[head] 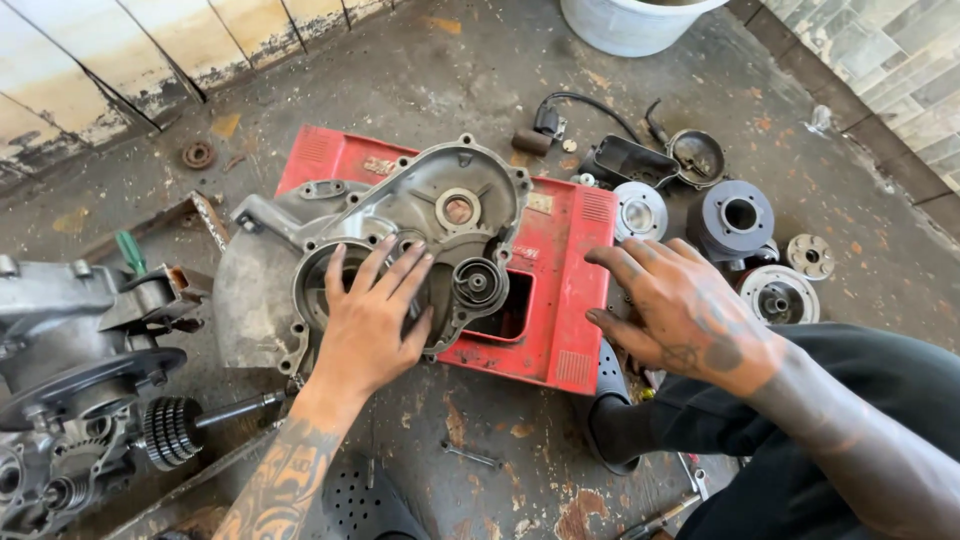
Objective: The person sits on the workshop floor and fits small round components, including a bearing and a spring, into a motorcycle engine crankcase cover resting on a red box. They press and seat the parts by hand, reposition the casing, and reach across the floor for parts and a rod.
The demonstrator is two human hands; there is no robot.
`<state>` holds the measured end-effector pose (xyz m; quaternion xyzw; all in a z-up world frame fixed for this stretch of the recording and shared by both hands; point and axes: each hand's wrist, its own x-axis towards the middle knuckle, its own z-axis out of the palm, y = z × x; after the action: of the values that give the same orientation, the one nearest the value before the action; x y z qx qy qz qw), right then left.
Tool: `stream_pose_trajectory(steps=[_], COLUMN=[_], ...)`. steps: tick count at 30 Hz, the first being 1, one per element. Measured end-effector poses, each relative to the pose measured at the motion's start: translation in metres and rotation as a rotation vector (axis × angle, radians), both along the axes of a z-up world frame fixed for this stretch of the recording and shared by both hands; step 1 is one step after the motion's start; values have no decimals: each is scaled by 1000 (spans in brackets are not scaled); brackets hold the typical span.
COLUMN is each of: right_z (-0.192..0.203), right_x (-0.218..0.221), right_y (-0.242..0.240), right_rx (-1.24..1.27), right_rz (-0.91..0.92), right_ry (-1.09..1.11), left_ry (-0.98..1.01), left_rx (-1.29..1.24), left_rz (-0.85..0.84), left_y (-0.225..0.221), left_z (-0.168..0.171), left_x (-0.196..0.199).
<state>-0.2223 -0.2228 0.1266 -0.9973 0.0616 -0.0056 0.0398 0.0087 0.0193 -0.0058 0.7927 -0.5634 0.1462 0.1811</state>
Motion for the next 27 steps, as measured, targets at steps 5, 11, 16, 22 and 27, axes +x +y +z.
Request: stream_pose_trajectory(steps=[5,11,16,22,27], right_z=[-9,-15,-21,-35,-40], right_x=[0,0,0,0,-2], right_y=[7,11,10,10,18], right_rx=[6,9,-14,3,-45], right_rz=[6,13,-2,-42,-3], right_ry=[50,80,62,107,138], left_ry=[45,116,157,245,-63], left_rx=[17,100,90,-2,-151], left_rz=[-15,-26,-49,-144,-210], left_y=[-2,-5,-6,-2,-1], left_z=[2,3,10,30,9], left_x=[4,6,5,-9,-23])
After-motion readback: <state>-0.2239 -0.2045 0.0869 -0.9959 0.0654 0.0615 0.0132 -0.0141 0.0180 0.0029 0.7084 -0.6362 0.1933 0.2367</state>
